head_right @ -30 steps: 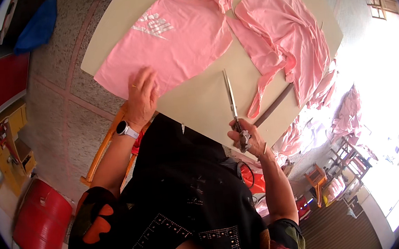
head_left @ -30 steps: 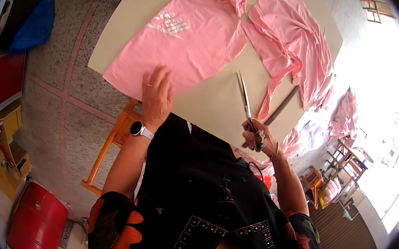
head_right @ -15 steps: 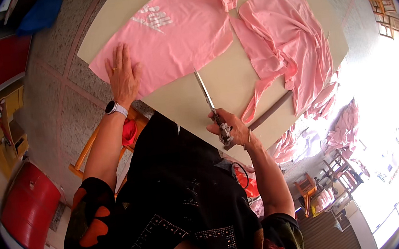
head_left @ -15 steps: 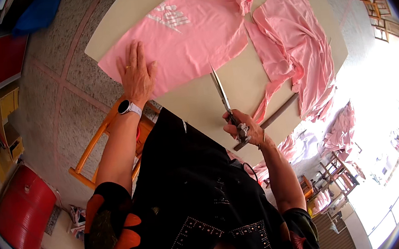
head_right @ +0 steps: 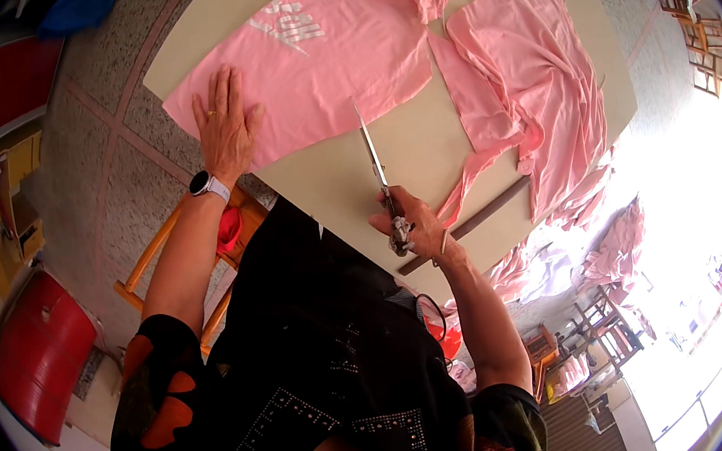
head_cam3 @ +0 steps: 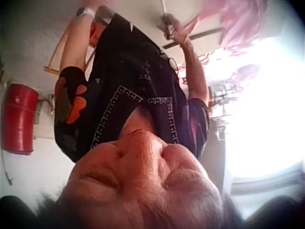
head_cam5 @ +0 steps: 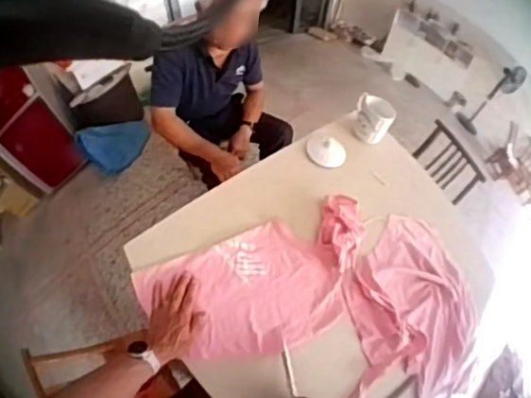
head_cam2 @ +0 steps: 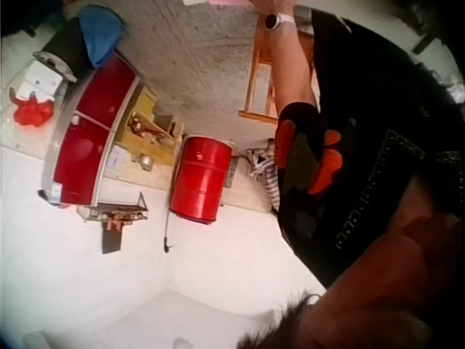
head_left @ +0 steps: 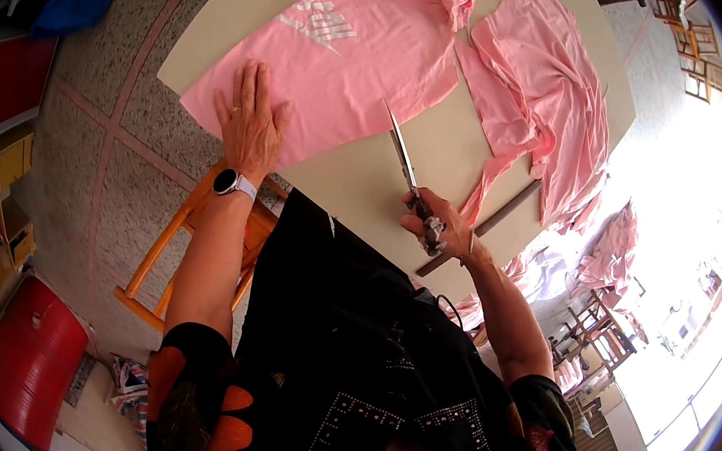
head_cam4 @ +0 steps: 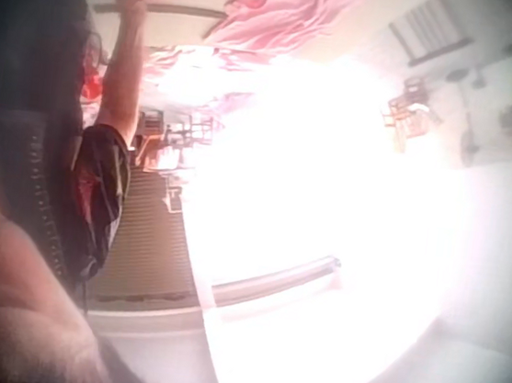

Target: The person measures and marks a pink garment using a wooden stick and chalk, then cuts the fabric using scissors.

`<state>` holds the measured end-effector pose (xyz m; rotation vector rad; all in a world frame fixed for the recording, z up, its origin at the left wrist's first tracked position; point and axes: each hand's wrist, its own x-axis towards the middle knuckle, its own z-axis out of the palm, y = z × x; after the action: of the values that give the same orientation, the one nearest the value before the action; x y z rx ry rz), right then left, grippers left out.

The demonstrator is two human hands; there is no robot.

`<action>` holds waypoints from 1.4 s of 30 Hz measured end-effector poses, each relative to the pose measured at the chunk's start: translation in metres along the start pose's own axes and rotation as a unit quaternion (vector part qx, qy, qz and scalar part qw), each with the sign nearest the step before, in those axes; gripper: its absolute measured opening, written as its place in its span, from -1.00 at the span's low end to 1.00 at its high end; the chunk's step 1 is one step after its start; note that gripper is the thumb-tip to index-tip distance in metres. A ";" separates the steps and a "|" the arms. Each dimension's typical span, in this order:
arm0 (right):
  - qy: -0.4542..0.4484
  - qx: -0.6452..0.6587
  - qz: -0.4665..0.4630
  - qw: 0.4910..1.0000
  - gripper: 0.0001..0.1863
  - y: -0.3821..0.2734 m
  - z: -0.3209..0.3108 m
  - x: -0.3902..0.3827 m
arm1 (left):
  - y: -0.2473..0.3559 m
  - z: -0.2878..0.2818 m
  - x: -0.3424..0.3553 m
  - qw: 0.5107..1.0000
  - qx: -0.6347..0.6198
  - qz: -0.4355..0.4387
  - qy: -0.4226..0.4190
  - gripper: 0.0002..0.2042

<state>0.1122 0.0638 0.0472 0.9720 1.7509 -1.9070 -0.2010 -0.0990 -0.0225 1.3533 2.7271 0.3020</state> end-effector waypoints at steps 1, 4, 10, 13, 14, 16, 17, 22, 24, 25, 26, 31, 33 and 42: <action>-0.002 -0.001 0.000 1.000 -0.51 0.000 0.002 0.002 | 0.000 -0.001 0.000 1.000 0.001 0.000 -0.002 -0.33; 0.001 -0.006 0.015 1.000 -0.52 -0.002 0.002 0.005 | 0.001 -0.002 0.001 1.000 0.007 -0.004 -0.020 -0.32; -0.010 -0.028 0.000 1.000 -0.59 0.000 -0.014 0.006 | -0.001 0.001 0.001 1.000 0.003 0.006 -0.004 -0.32; -0.019 -0.047 -0.005 0.999 -0.59 -0.004 -0.019 0.007 | -0.002 0.001 0.001 1.000 -0.001 0.008 0.004 -0.33; -0.021 -0.053 0.006 0.998 -0.59 -0.005 -0.020 0.008 | -0.001 0.000 0.001 1.000 -0.001 0.007 0.004 -0.33; -0.023 -0.060 0.017 0.998 -0.59 -0.004 -0.018 0.007 | -0.001 0.000 0.002 1.000 0.000 0.009 0.001 -0.32; -0.019 -0.046 0.015 0.999 -0.58 -0.001 -0.015 0.007 | -0.001 0.000 0.002 1.000 0.000 0.008 0.001 -0.32; -0.005 -0.020 0.000 1.000 -0.58 -0.002 0.003 0.004 | -0.002 0.000 0.005 1.000 -0.001 0.008 0.012 -0.31; -0.002 -0.036 -0.011 0.999 -0.59 0.002 0.002 0.006 | -0.003 0.001 0.007 1.000 0.001 0.007 0.013 -0.31; 0.003 -0.052 -0.023 0.998 -0.60 0.001 0.002 0.008 | -0.004 0.002 0.008 1.000 0.002 0.007 0.015 -0.31; 0.003 -0.052 -0.023 0.998 -0.60 -0.001 0.001 0.008 | -0.005 0.002 0.008 1.000 0.002 0.008 0.015 -0.31; -0.028 -0.018 0.018 0.999 -0.57 -0.011 -0.010 0.010 | -0.009 0.005 0.007 1.000 0.008 0.003 0.022 -0.32; -0.025 -0.026 0.008 0.999 -0.57 -0.006 -0.014 0.010 | -0.008 0.006 0.007 1.000 0.012 0.004 0.024 -0.32; -0.027 -0.028 0.000 0.999 -0.61 -0.010 -0.027 0.010 | -0.008 0.006 0.007 0.999 0.017 0.005 0.029 -0.32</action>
<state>0.1050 0.0936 0.0477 0.8919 1.7637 -1.8552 -0.2100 -0.0973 -0.0299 1.3869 2.7857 0.3007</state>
